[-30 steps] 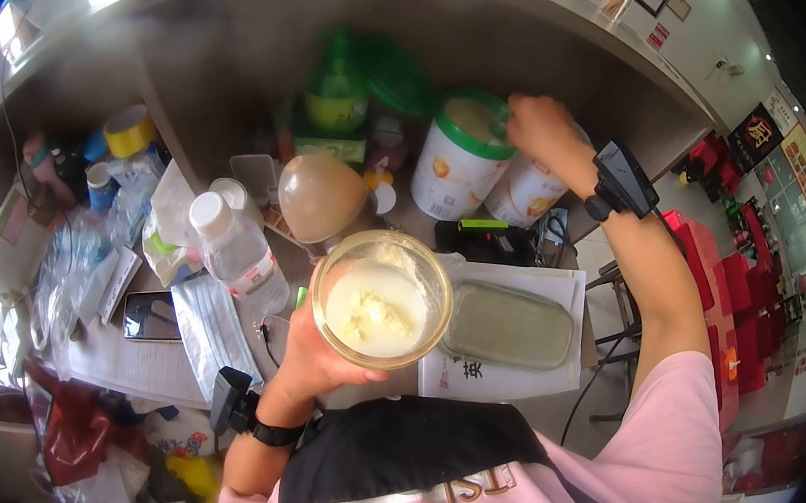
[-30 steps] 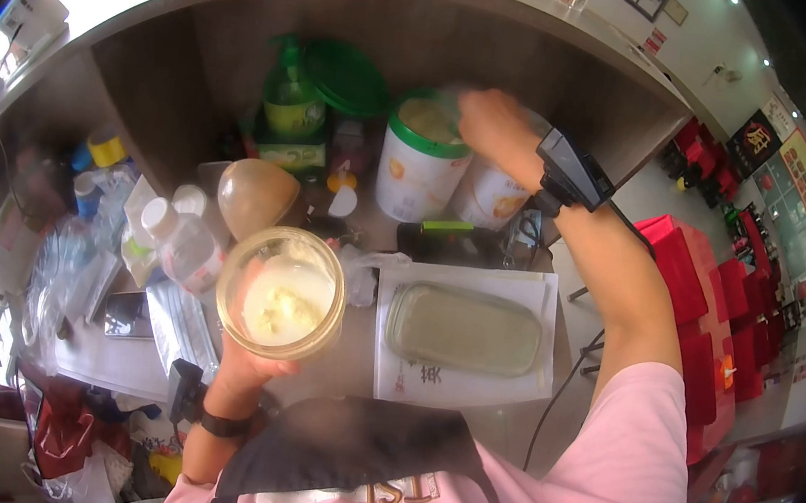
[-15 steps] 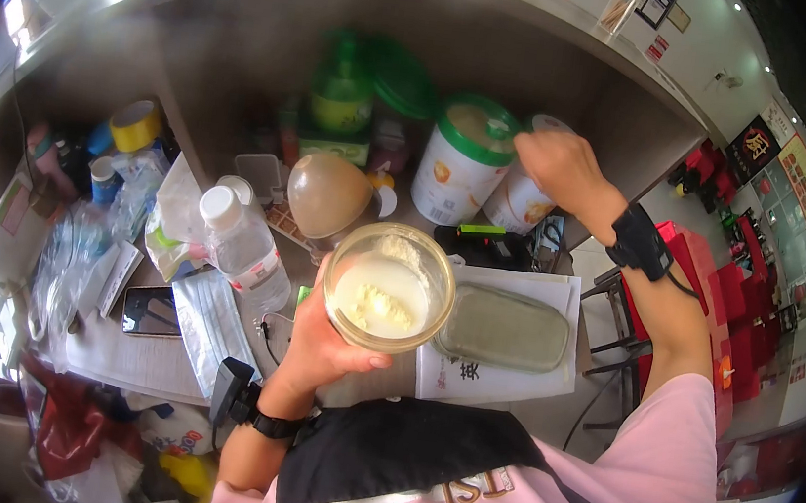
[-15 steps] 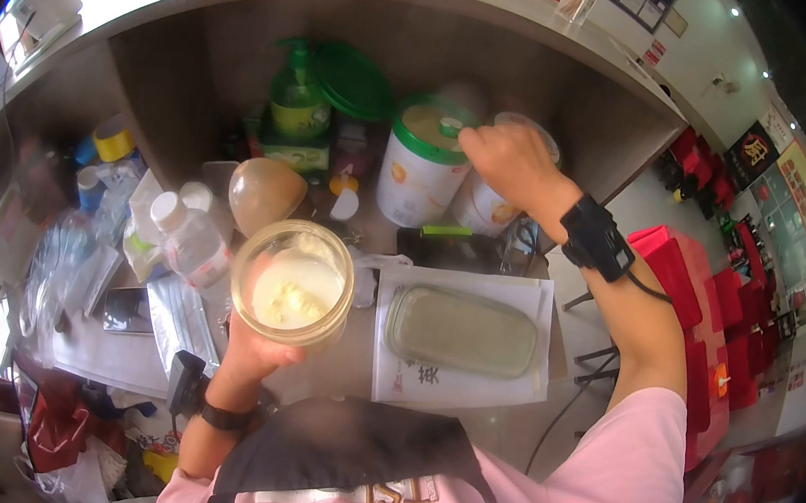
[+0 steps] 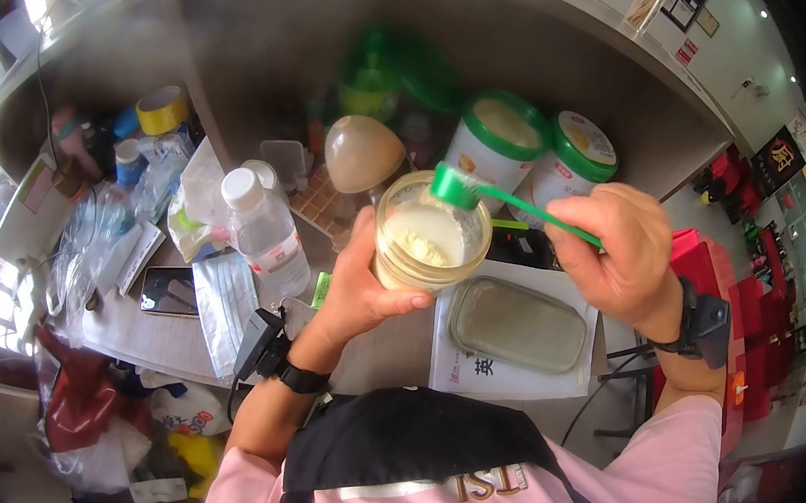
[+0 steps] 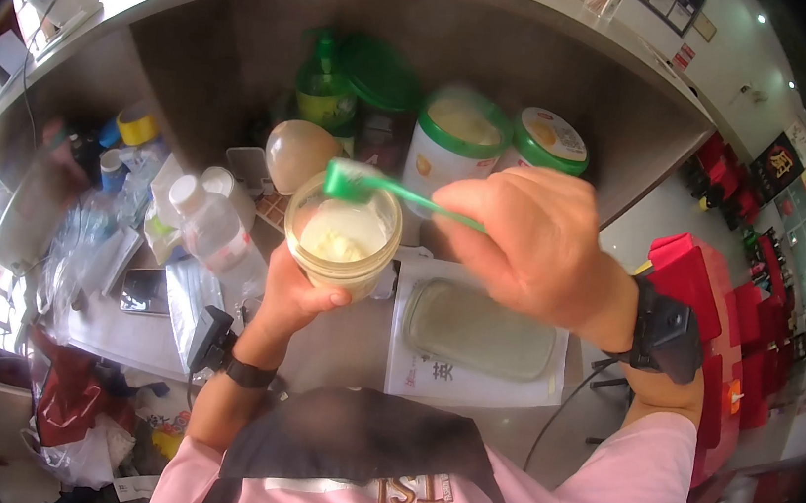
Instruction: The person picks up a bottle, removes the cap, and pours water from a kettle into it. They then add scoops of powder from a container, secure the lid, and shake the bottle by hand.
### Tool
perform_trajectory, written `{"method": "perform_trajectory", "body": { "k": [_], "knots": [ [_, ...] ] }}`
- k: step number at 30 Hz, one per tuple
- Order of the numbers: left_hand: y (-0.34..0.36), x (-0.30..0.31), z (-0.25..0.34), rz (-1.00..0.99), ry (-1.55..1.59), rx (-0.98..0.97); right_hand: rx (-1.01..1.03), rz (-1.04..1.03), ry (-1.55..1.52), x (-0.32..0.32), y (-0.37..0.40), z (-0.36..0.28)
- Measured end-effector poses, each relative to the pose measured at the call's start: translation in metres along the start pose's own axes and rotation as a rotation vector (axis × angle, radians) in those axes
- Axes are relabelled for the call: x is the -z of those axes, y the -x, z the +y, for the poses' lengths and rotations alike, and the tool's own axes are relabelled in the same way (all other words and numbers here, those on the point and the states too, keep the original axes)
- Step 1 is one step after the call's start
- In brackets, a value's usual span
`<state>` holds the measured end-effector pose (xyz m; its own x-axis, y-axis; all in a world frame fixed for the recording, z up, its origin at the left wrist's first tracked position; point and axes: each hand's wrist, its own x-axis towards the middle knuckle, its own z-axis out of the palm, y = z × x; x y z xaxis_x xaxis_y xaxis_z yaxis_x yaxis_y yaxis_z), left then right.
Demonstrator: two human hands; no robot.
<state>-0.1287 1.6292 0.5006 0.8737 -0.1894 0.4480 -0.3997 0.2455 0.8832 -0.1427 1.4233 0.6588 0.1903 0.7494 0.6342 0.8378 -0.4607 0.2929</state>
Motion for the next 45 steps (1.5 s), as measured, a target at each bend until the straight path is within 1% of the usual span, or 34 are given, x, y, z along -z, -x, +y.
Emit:
{"method": "perform_trajectory", "body": {
  "k": [3, 4, 6, 7, 8, 10, 11, 13, 14, 16, 18, 20, 22, 23, 25, 26, 28, 29, 31, 32, 34, 35, 36, 38, 39, 41, 42, 44, 45],
  "knots": [
    [0.002, -0.003, 0.003, 0.029, 0.022, 0.01, -0.69, -0.051, -0.676, -0.014, 0.004, -0.017],
    [0.003, -0.002, 0.003, 0.029, -0.006, -0.012, -0.691, -0.049, -0.677, -0.018, 0.006, -0.016],
    [0.005, -0.002, 0.004, 0.031, -0.036, -0.031, -1.241, -0.064, -1.396, -0.025, 0.009, -0.013],
    [0.005, -0.002, 0.005, 0.033, -0.036, -0.025, -1.271, -0.02, -1.474, -0.024, 0.008, -0.012],
    [0.006, -0.003, 0.005, 0.034, -0.036, -0.018, -1.273, -0.018, -1.476, -0.022, 0.008, -0.012],
    [0.006, 0.0, 0.007, 0.02, -0.055, -0.001, -1.223, -0.142, -1.478, -0.016, 0.008, -0.011],
    [0.007, 0.002, 0.007, 0.01, -0.074, 0.014, -1.228, -0.141, -1.477, -0.013, 0.008, -0.009],
    [0.007, 0.001, 0.005, 0.013, -0.043, 0.019, -1.244, -0.067, -1.509, -0.007, 0.006, -0.002],
    [0.006, 0.001, 0.004, 0.018, -0.014, 0.019, -1.247, -0.066, -1.501, -0.007, 0.006, 0.006],
    [0.007, 0.002, 0.003, 0.022, -0.005, 0.0, -1.134, 0.095, -1.27, -0.006, 0.003, 0.032],
    [0.009, 0.002, 0.003, 0.022, 0.002, -0.021, -1.033, -0.035, -0.929, -0.024, 0.011, 0.065],
    [0.011, 0.002, 0.005, 0.01, 0.033, -0.005, -0.808, -0.224, -0.329, -0.052, 0.034, 0.102],
    [0.014, 0.002, 0.005, -0.003, 0.058, -0.014, -0.891, -0.514, -0.106, -0.061, 0.024, 0.108],
    [0.016, 0.001, 0.009, 0.016, 0.087, 0.003, -0.892, -0.506, -0.098, -0.069, 0.029, 0.122],
    [0.018, 0.001, 0.011, 0.036, 0.098, 0.021, -0.63, -0.425, 0.072, -0.091, 0.04, 0.151],
    [0.02, 0.003, 0.011, 0.03, 0.094, 0.017, -0.633, -0.418, 0.076, -0.089, 0.035, 0.151],
    [0.023, 0.007, 0.01, 0.025, 0.031, 0.009, -0.78, -0.491, 0.078, -0.085, 0.025, 0.151],
    [0.023, 0.007, 0.01, 0.026, 0.03, 0.007, -0.778, -0.49, 0.078, -0.085, 0.023, 0.151],
    [0.023, 0.005, 0.009, 0.067, 0.089, 0.002, -0.848, -0.858, 0.1, -0.086, 0.023, 0.151],
    [0.024, 0.004, 0.008, 0.085, 0.119, 0.003, -0.852, -0.859, 0.098, -0.089, 0.024, 0.149],
    [0.026, 0.006, 0.006, 0.081, 0.058, 0.006, -0.68, -0.928, 0.123, -0.101, 0.029, 0.147],
    [0.026, 0.007, 0.005, 0.082, -0.004, 0.007, -0.739, -0.882, 0.084, -0.11, 0.034, 0.154],
    [0.026, 0.007, 0.006, 0.08, -0.007, 0.009, -0.742, -0.879, 0.081, -0.117, 0.037, 0.161],
    [0.026, 0.005, 0.01, 0.077, 0.017, 0.064, -0.667, -0.831, 0.214, -0.125, 0.04, 0.167],
    [0.027, 0.005, 0.01, 0.073, 0.013, 0.068, -0.673, -0.829, 0.209, -0.124, 0.04, 0.167],
    [0.027, 0.005, 0.009, 0.081, -0.006, 0.041, -0.54, -0.823, 0.393, -0.12, 0.036, 0.167],
    [0.027, 0.006, 0.008, 0.084, -0.006, 0.043, -0.537, -0.824, 0.391, -0.12, 0.038, 0.167],
    [0.028, 0.007, 0.006, 0.083, 0.048, 0.059, -0.347, -0.652, 0.394, -0.117, 0.045, 0.163],
    [0.027, 0.006, 0.007, 0.086, 0.048, 0.058, -0.343, -0.653, 0.394, -0.114, 0.046, 0.16]
  ]
}}
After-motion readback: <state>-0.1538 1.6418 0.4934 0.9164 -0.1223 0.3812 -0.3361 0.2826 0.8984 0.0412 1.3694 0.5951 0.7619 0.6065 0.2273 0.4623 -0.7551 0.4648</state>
